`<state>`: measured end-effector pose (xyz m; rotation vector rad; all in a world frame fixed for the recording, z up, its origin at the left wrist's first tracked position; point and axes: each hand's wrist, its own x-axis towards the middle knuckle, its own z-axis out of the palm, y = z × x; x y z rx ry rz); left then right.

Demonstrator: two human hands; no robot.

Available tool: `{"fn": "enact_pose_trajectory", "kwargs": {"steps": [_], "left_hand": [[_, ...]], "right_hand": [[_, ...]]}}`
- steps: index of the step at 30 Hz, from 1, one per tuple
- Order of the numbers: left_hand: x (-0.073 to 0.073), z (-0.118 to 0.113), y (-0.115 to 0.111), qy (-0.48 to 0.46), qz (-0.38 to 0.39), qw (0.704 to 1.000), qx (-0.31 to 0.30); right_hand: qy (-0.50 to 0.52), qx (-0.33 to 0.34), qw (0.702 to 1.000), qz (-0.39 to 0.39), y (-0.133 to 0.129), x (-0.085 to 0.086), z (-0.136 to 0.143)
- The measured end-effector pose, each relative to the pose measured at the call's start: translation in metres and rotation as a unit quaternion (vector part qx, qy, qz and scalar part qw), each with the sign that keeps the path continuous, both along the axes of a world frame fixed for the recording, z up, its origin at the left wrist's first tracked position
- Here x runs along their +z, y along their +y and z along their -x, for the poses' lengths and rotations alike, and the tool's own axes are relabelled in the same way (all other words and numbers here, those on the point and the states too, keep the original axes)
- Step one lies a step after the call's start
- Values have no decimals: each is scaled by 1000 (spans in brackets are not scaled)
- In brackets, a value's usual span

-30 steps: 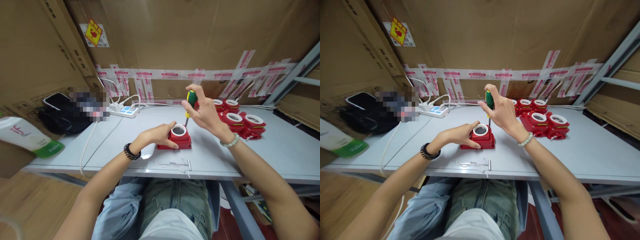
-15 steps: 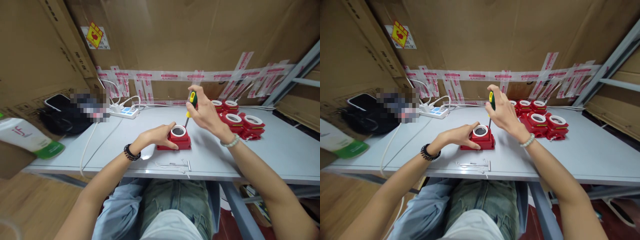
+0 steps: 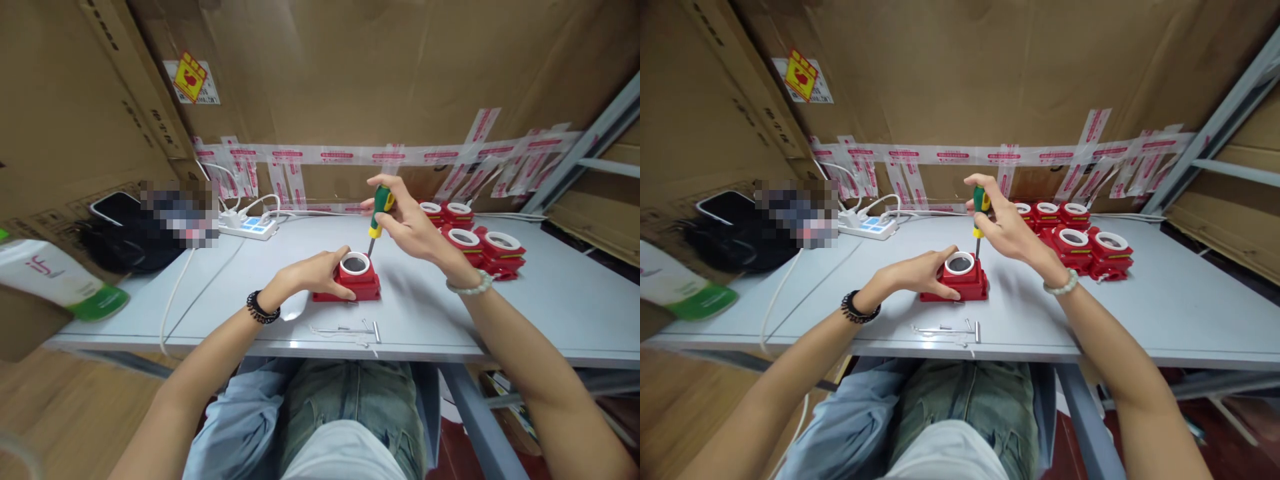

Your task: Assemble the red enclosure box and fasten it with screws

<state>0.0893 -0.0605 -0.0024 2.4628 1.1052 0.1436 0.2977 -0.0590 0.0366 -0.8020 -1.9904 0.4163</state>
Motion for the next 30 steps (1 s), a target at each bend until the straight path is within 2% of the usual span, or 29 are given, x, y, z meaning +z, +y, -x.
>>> {"fn": "enact_pose_trajectory", "kwargs": {"steps": [2,4,6,10,13,15,19,21,23,25,27,29,30], "left_hand": [[-2,1,1,-10,2,1000,-2],[-4,2,1,-21,4,1000,-5],[-5,3,1,-45,8,999,-17],[-7,4,0,-118,14,992,-48],[-7,4,-1,-130,13,990,-48],[-7,4,-1,-134,15,990,-51],[-7,4,-1,-130,18,990,-52],[-7,3,0,-117,13,992,-44],[-6,3,0,-113,14,993,-40],[-6,2,0,-118,18,992,-42],[-6,2,0,-121,18,992,-39],[-6,2,0,-113,15,993,-28],[-6,2,0,-109,15,994,-24]], "right_hand": [[11,60,997,38,-3,4,-3],[-1,57,998,30,-6,7,-2],[-29,16,999,-8,-8,8,1],[-51,-107,988,-94,-7,3,8],[-40,-137,981,-130,-4,-1,7],[-33,-93,989,-107,-2,-2,4],[-4,69,998,8,-2,5,-4],[-1,96,995,30,-3,9,-5],[-8,47,999,8,-4,9,-3],[-5,-54,997,-47,-3,6,2],[-3,-146,984,-103,-2,-1,8],[-14,-192,972,-136,2,-7,12],[-23,-194,971,-141,3,-9,12]]}}
